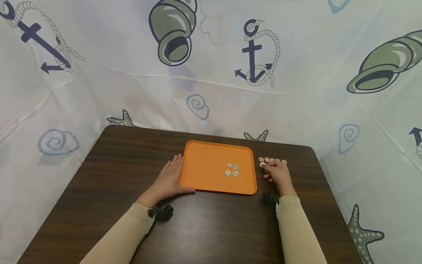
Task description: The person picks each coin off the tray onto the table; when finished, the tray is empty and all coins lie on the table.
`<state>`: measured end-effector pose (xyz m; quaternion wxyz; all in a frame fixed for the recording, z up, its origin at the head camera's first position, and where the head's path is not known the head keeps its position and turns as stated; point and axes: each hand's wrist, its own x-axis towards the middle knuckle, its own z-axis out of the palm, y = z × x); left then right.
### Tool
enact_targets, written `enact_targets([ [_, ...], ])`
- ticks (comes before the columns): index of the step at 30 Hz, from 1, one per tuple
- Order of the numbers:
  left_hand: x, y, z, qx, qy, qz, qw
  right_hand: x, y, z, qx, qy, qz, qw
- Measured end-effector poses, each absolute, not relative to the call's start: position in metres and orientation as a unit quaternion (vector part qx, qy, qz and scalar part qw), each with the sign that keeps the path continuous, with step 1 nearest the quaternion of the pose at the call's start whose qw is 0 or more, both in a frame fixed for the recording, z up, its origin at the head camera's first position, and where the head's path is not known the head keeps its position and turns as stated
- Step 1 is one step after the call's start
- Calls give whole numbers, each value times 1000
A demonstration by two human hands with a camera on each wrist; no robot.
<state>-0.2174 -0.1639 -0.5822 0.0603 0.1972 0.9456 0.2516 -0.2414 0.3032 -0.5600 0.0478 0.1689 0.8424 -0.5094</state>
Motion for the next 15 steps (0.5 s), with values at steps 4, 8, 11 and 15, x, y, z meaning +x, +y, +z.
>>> enact_targets([
  [4,-217,-164,-580,197,945,254,63,-242,303,-561,169,848,-501,34],
  [8,-217,-164,-579,198,945,255,59,-242,302,-561,168,848,-501,30],
  [11,-217,-164,-578,197,945,254,59,-242,302,-561,170,845,-506,31],
  [15,-216,-164,-578,197,946,251,62,-241,303,-561,178,841,-509,36],
])
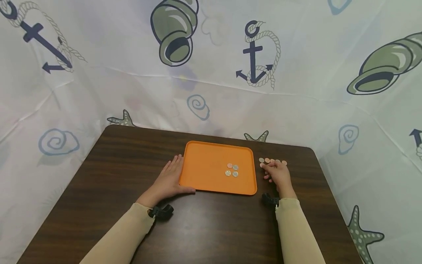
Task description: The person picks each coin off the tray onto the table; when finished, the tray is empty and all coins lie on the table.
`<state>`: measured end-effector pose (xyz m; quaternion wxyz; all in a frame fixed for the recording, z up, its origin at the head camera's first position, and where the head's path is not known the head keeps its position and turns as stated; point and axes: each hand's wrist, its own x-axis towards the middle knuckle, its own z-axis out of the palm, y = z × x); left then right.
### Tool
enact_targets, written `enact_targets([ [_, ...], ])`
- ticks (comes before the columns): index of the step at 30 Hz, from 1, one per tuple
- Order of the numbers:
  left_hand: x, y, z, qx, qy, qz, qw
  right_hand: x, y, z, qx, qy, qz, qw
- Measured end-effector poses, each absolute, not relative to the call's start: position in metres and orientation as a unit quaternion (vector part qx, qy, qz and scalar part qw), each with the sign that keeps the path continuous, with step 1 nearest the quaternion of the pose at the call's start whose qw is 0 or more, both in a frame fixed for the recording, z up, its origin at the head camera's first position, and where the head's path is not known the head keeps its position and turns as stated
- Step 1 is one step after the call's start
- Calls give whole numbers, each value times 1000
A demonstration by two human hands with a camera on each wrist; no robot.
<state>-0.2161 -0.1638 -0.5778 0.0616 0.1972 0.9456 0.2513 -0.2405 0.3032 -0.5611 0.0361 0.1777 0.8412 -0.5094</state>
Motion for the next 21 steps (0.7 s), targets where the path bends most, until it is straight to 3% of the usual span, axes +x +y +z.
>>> enact_targets([
  [12,-214,-165,-578,198,946,250,52,-237,295,-547,139,822,-546,83],
  [21,-215,-164,-579,204,945,249,53,-235,231,-528,-27,865,-490,102],
])
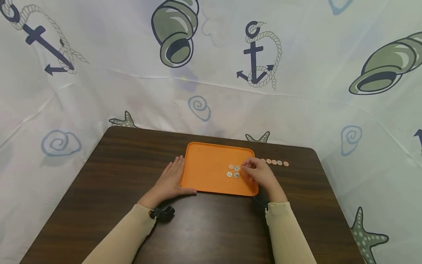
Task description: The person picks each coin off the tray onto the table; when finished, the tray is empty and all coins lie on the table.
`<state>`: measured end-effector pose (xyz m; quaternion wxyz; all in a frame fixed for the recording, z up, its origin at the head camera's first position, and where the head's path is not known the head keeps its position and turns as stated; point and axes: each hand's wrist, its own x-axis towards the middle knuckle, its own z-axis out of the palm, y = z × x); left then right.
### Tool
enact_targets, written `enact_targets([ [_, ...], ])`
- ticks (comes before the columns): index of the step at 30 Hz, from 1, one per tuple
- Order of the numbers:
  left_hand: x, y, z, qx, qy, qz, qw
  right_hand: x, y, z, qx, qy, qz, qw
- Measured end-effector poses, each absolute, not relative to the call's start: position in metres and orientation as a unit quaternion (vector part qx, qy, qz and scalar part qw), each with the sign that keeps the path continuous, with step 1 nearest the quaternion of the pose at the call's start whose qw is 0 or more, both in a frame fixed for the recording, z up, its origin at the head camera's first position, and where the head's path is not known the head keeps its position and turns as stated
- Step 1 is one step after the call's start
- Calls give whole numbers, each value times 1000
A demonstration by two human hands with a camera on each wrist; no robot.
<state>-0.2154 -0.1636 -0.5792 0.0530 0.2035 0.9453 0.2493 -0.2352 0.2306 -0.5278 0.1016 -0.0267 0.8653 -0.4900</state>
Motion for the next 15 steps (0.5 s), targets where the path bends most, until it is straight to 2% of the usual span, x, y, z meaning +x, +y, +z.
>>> enact_targets([
  [9,-216,-163,-578,203,947,242,53,-243,196,-526,-114,922,-344,136],
  [15,-215,-163,-577,203,948,238,54,-246,186,-532,-123,936,-307,121],
])
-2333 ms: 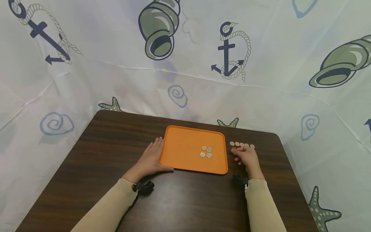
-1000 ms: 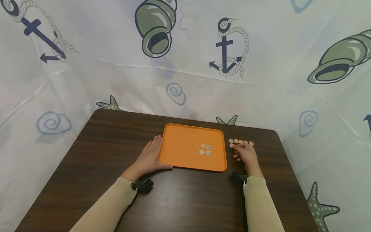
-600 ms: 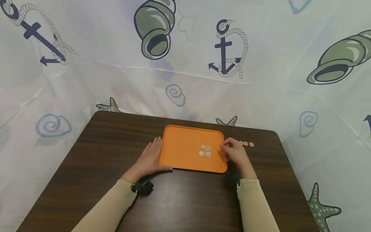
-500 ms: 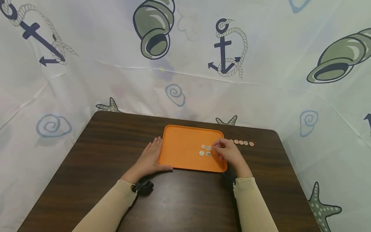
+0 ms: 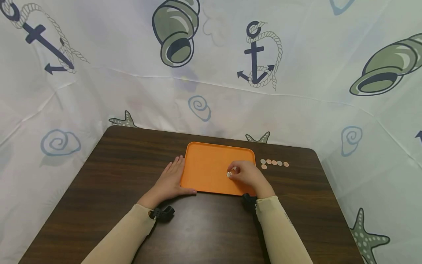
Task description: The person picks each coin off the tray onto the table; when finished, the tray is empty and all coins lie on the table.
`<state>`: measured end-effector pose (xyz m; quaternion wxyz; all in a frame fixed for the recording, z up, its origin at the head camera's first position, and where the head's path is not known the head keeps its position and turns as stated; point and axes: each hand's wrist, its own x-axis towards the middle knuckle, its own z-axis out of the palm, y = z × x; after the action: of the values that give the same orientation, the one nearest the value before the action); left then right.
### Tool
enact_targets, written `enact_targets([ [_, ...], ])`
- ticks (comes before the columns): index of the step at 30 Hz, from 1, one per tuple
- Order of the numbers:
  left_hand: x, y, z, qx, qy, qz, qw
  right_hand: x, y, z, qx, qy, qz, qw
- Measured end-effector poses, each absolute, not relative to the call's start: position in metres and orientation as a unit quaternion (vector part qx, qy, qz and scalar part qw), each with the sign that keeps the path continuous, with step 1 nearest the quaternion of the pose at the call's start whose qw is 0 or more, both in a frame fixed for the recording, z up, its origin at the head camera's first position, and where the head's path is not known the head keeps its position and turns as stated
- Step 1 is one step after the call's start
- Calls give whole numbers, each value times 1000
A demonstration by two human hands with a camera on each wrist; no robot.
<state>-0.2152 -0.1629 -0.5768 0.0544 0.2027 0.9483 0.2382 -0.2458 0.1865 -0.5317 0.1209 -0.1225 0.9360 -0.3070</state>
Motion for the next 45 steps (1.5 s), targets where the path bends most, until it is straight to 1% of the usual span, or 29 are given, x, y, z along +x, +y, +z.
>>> enact_targets([
  [10,-214,-163,-574,198,947,248,58,-247,180,-536,-117,937,-310,113],
  [13,-214,-163,-575,198,947,248,59,-247,180,-538,-119,936,-316,102],
  [23,-214,-163,-576,198,946,249,56,-235,183,-551,-96,911,-401,22],
  [29,-214,-163,-577,199,947,244,58,-228,196,-550,-81,893,-440,-48],
  [32,-214,-162,-577,200,947,245,60,-228,212,-548,-37,863,-498,-72],
  [36,-214,-161,-576,201,946,245,60,-230,245,-546,67,793,-595,-113],
  [39,-215,-160,-577,201,946,246,59,-233,273,-548,147,750,-629,-143],
  [42,-215,-161,-578,200,947,246,59,-236,298,-556,205,723,-647,-129],
  [45,-215,-163,-579,197,947,249,59,-238,314,-565,230,714,-656,-90],
])
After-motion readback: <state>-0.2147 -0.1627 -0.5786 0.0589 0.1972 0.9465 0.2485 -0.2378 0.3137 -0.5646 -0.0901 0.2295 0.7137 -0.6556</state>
